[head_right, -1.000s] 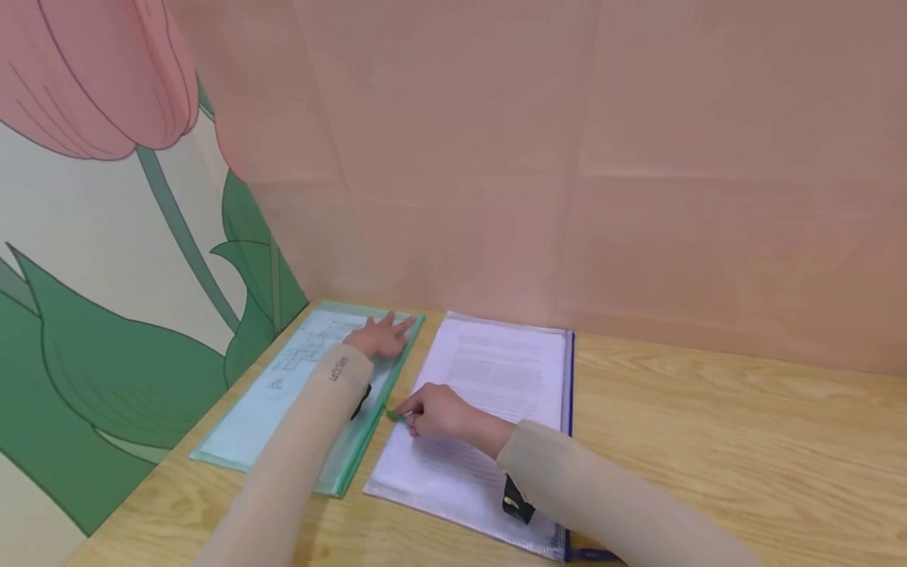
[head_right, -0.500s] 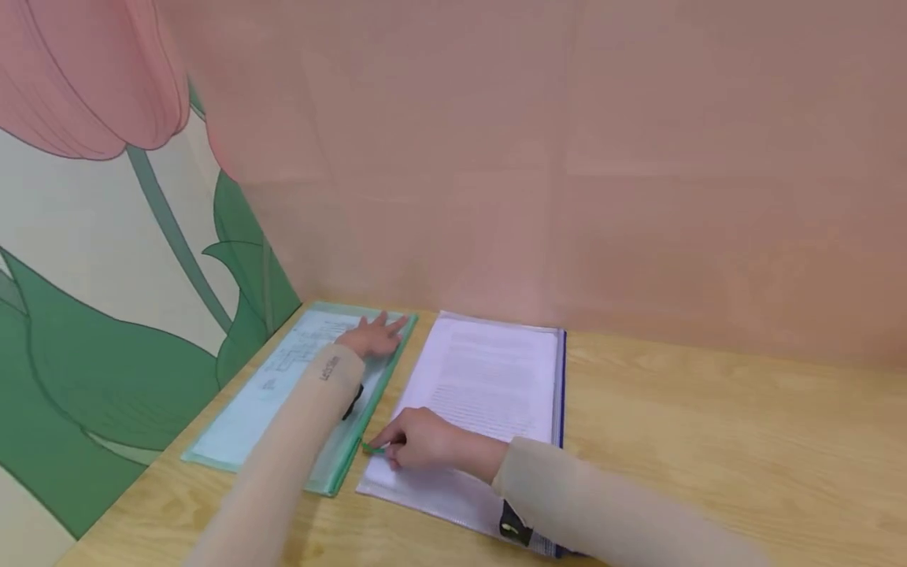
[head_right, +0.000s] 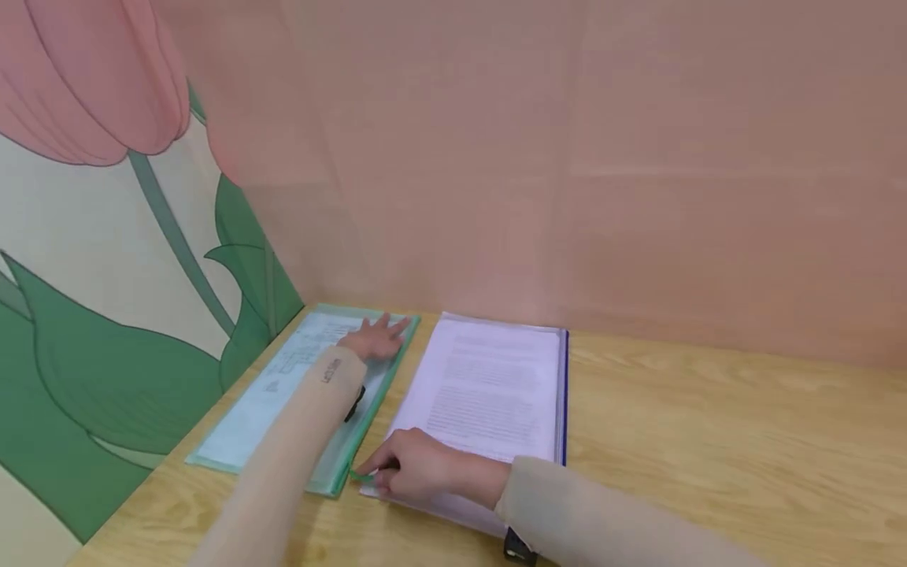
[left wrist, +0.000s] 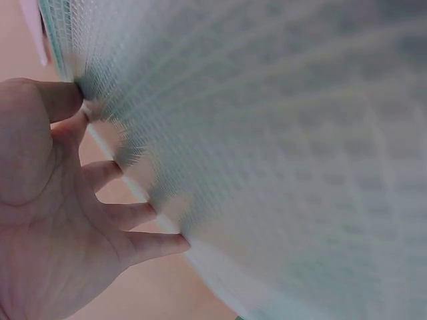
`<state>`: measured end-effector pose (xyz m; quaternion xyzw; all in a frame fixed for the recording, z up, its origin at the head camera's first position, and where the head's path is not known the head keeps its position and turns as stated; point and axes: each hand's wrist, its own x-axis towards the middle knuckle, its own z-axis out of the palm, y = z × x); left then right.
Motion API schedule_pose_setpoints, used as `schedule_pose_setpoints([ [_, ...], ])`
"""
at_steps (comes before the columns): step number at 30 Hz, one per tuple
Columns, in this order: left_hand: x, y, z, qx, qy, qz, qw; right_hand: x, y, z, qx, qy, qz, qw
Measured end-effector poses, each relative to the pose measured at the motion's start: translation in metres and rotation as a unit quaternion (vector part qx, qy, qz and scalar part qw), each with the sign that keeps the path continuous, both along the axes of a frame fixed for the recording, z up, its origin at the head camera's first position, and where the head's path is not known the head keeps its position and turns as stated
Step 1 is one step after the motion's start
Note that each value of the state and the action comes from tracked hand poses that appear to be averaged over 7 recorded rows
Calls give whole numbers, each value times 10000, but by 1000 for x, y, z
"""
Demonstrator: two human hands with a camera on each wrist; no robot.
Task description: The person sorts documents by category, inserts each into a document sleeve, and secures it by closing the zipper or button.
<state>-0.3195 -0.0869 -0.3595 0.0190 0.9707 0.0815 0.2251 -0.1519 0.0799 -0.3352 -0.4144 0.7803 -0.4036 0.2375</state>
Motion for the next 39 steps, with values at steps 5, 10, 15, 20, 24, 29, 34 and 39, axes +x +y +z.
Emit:
schedule_pose_setpoints([
  [5,1,-2,2,-34,-67,67,9999,13,-3,4,4,-198,87,9998],
  [10,2,-2,1,-57,-50,115,9999,20,-6,6,-29,-41,214,9998],
  [15,3,-5,3,-107,-30,64,9999,24,-9,6,-104,104,313,9994],
  [20,6,-7,4,6,-54,105,9999,28,-11,6,-179,249,532,9981],
  [24,1,-9,-1,-7,-29,140,9999,28,-10,5,-251,530,720,9957],
  [29,-1,-12,-5,-57,18,41,10000,27,-10,1,-285,737,863,9931],
  [34,2,-10,-10,-28,5,-39,10000,20,-4,-3,-273,-136,663,9973],
  [39,-3,-4,-9,-70,195,-48,9998,3,3,-4,-210,-1035,92,9944],
])
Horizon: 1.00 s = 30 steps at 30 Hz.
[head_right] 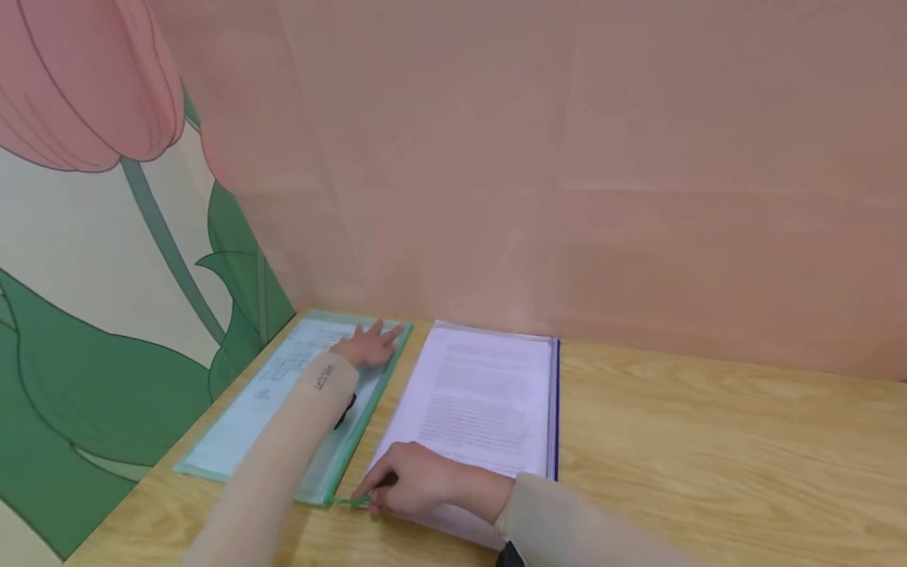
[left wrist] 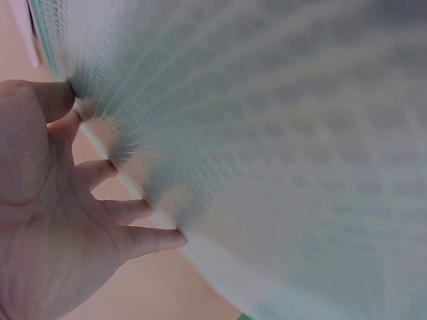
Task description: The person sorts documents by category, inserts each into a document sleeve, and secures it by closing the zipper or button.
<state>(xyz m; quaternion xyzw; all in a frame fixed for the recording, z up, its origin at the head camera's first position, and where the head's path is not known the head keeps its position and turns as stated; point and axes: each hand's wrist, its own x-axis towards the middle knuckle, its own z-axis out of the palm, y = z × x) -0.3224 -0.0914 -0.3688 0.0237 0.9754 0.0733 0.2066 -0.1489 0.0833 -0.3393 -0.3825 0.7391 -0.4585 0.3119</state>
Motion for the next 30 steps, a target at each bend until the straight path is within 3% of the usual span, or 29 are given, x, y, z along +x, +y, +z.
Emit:
schedule_pose_setpoints([
  [7,7,8,-1,62,-132,25,9999,-8,11,-10,197,-119,-418,9989],
  [12,8,6,1,17,-10,-88,10000,-12,18,-13,170,-46,-528,9985],
  [18,3,-2,3,-13,-30,-54,10000,-16,16,-10,227,-265,-719,9968],
  [22,-3,-5,5,-59,80,-138,9999,-18,18,-8,264,-121,-854,9959],
  [25,-6,-6,4,-208,304,-381,9986,-16,24,-8,238,97,-915,9955],
  [30,-10,-1,0,-455,985,-678,9918,-16,46,-9,72,194,-1152,9931],
])
